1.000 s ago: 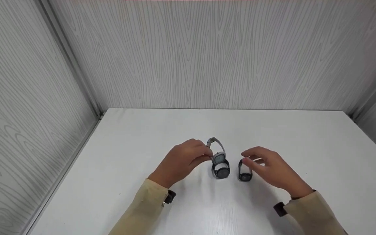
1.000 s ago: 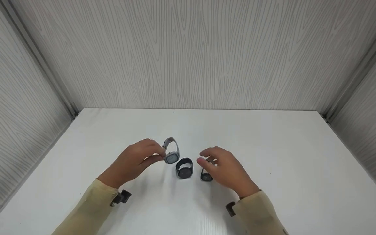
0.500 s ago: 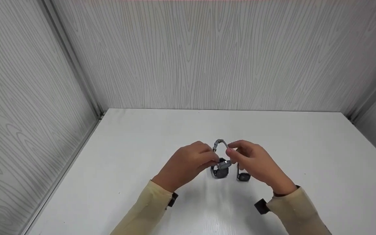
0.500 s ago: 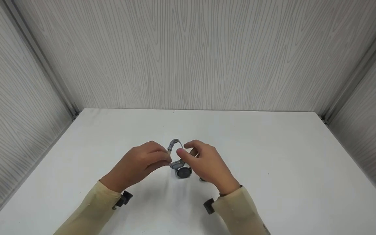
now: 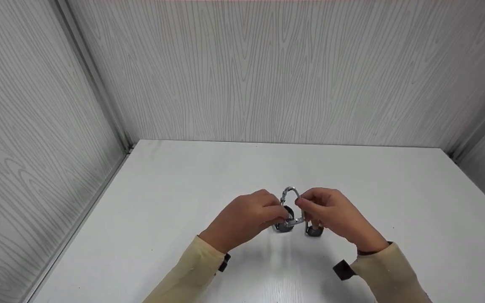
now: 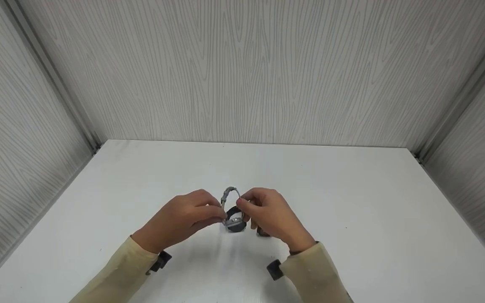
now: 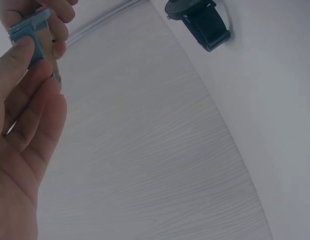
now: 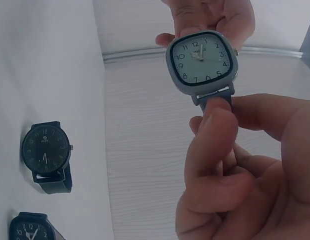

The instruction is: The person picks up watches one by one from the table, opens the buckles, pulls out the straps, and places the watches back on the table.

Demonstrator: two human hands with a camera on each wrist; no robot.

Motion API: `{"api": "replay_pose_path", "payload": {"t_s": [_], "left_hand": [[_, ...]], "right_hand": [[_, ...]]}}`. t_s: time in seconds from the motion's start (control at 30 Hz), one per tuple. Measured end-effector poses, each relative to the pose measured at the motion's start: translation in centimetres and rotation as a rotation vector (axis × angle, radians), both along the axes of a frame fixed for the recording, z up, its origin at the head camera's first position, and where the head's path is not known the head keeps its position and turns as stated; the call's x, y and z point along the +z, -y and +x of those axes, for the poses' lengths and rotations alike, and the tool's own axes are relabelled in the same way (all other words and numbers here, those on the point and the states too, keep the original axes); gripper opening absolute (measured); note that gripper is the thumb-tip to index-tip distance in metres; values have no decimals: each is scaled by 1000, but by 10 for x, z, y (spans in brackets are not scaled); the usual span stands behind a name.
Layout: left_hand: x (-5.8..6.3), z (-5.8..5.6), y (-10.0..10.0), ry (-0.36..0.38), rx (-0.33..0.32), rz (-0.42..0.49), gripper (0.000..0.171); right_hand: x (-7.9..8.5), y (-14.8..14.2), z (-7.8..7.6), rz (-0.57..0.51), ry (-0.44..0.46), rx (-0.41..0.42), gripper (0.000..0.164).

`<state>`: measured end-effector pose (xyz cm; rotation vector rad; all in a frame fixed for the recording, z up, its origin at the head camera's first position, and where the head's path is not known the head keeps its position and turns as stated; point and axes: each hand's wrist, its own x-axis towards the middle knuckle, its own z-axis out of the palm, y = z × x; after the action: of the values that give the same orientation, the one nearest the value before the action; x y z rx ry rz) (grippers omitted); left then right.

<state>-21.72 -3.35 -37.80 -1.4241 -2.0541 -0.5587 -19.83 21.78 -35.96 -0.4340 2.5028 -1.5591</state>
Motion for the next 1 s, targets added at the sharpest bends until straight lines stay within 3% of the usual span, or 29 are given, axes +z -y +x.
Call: {"api": "replay_pose_path", "payload": {"t_s": [0.13, 0.33, 0.4, 0.5, 0.6, 0.77, 1.0], "left_hand": [[0, 0, 0, 51, 30, 64, 20], [9, 1, 1, 372, 168, 177, 44], [15, 0, 2, 457, 223, 144, 46], [26, -5, 1, 521, 270, 74, 45], [31, -8, -1, 511, 254, 41, 39], [34, -6, -2, 408, 173, 58, 27], [34, -4, -6, 307, 173, 86, 15]], "right_hand": [[2, -1, 3, 20, -121, -48, 21], [0, 3, 4, 129, -377, -152, 3], [0, 3, 3, 158, -460, -166, 7], [-1, 3, -1, 182, -568, -156, 14], [-3, 2, -3, 206, -649, -127, 18], [-8, 3, -5, 199, -714, -39, 24], [-12, 5, -3, 196, -769, 2, 32]]}}
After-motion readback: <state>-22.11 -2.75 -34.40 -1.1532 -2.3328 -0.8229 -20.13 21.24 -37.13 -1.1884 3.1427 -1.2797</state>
